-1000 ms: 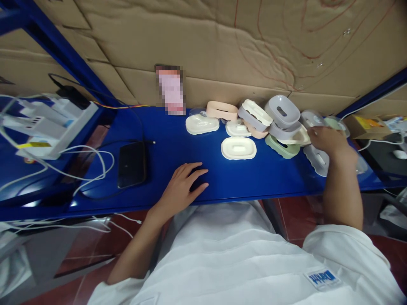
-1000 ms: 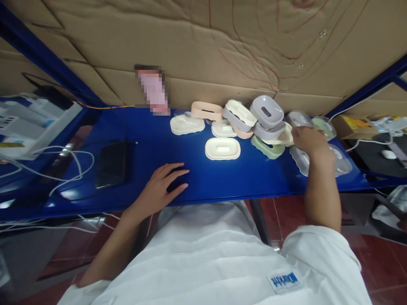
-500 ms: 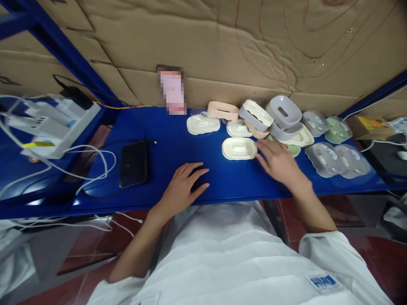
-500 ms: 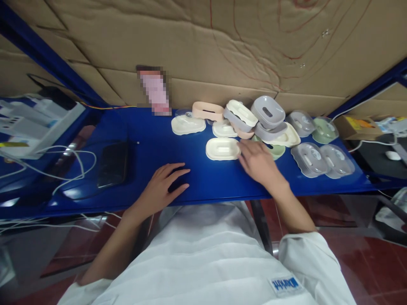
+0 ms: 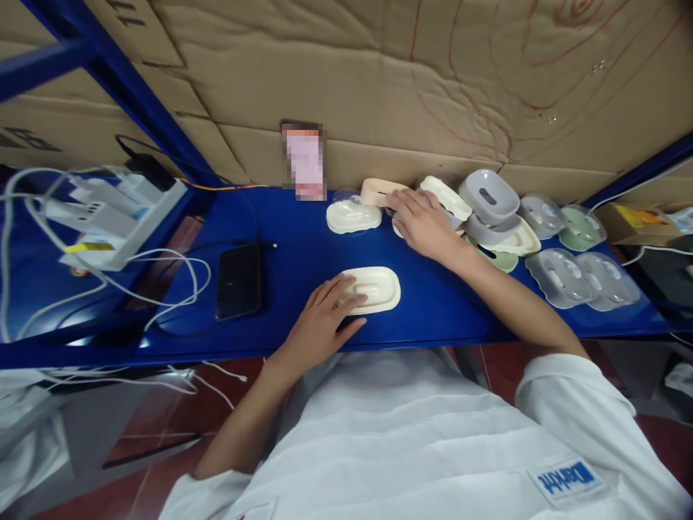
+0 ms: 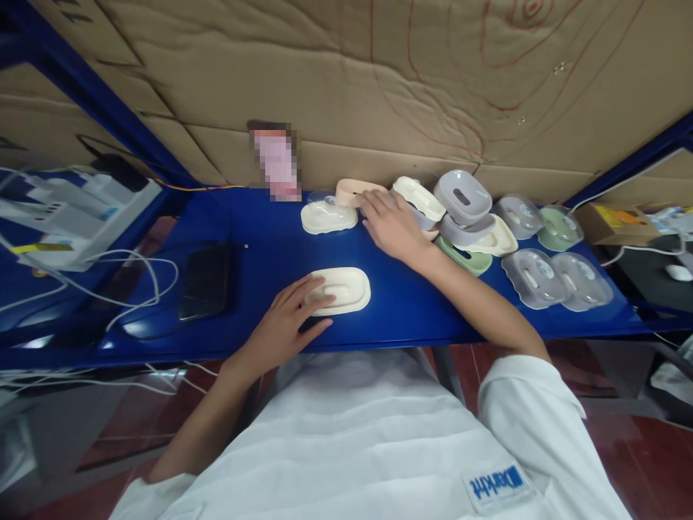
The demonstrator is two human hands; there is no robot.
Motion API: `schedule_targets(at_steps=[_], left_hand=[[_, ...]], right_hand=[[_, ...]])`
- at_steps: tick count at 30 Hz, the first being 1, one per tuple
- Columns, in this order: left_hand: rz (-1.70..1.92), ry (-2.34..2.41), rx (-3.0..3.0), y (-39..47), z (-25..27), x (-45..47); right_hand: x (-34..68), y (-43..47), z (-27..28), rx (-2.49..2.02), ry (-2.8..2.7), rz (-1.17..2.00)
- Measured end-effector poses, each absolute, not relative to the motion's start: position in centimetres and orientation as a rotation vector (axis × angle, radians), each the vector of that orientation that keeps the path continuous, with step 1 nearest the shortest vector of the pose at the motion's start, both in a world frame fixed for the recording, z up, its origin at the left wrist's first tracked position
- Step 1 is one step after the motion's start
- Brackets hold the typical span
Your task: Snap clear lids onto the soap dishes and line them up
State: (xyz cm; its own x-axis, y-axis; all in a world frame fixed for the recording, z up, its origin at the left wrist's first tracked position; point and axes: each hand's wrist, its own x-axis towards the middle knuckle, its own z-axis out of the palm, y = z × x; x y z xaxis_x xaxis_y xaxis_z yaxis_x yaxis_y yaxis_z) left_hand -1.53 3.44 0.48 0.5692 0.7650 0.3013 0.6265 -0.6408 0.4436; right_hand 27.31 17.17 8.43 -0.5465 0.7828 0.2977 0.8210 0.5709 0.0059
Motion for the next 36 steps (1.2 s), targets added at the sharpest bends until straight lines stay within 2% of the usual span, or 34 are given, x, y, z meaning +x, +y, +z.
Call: schedule_targets(at_steps=[6, 15, 19, 24, 31, 36], left_hand=[[0.775, 1.118, 2.468, 3.4, 0.4, -1.5], [0.88, 1.227, 2.367, 3.1, 0.4, -1.5], [1.03, 1.248, 2.39, 3.2, 0.3, -1.5], [0.943, 1.169, 2.592, 3.5, 0.2, -1.5], [0.891, 1.154, 2.679, 3.4, 0.2, -1.2], [0.921, 1.133, 2.642, 3.5, 0.3, -1.2]], right_hand=[[25.5, 21.9, 7.7, -1.649, -2.485, -0.21], [27.2, 15.7, 7.3, -1.094, -2.322, -0.043], [26.4, 10.3, 6.1, -0.829, -2.469, -0.056], [24.9, 7.1, 4.3, -0.56, -2.701, -0.069], [25.0, 7.5, 3.1, -0.481, -2.689, -0.213], [25.2, 7.5, 2.8, -0.497, -2.704, -0.082]])
